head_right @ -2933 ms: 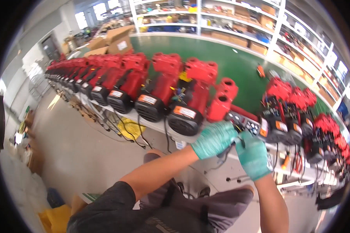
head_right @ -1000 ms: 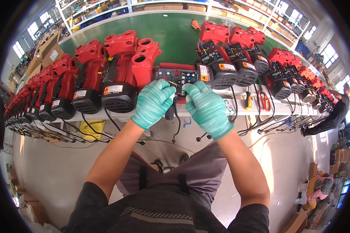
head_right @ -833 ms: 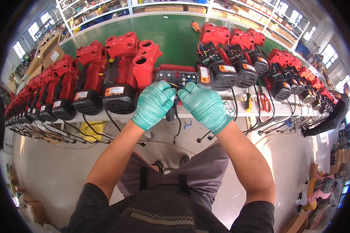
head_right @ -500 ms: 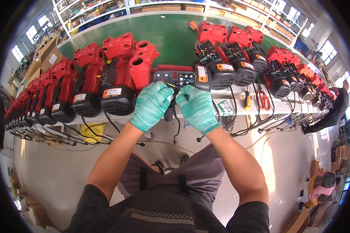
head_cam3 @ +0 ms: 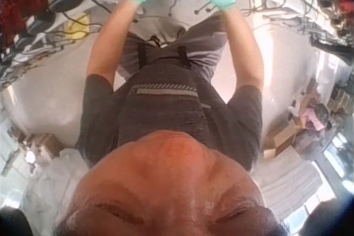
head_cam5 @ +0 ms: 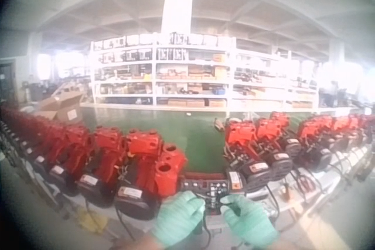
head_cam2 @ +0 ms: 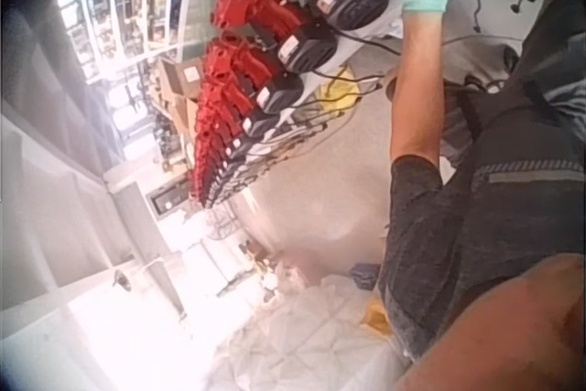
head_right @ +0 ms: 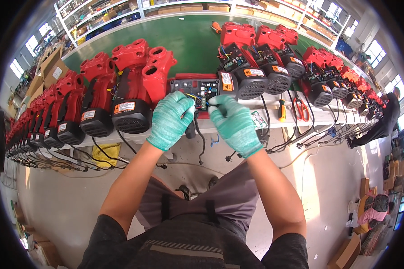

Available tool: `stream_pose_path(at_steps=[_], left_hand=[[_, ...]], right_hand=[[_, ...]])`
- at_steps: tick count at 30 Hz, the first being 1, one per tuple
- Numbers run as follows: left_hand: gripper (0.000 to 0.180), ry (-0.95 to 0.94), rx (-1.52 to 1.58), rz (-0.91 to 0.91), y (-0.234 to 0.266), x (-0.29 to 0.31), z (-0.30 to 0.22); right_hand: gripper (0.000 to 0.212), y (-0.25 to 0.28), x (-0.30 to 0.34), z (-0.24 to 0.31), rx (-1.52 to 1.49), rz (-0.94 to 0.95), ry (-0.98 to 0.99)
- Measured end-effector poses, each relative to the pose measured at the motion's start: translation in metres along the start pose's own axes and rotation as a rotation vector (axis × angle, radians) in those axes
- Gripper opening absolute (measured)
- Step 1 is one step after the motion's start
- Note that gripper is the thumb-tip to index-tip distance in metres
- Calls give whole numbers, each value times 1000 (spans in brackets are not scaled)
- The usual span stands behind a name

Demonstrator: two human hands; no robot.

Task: The person uses a screwdriver to tighten screws inside the electrical box of a pump, manipulates wires by hand, and then places a black cover over the electrical compartment.

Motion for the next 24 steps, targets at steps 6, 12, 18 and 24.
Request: stream_pose_path(at_steps=[6, 12, 18, 24], left_hand=[[16, 21, -55, 59, 0, -7, -6], [15, 13, -134, 107, 0, -10, -11], [15, 30, -96, 112, 3, -9, -7], [15, 86, -38, 149, -4, -10, -2]], right_hand=[[22, 94, 11, -44, 409, -409, 94], [38, 176, 14, -137, 926, -483, -115], [49, 159, -11, -169, 1053, -232, -378], [27, 193, 17, -180, 787, -404, -282]])
Point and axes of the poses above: each hand's wrist, its own x-axis away from the middle knuckle, its own y-axis out of the back of the hand, z = x × y, the point moved 4 cm from there along -x, towards the middle knuckle, and after that the axes turned 1 degree about y, right-handed, at the moved point
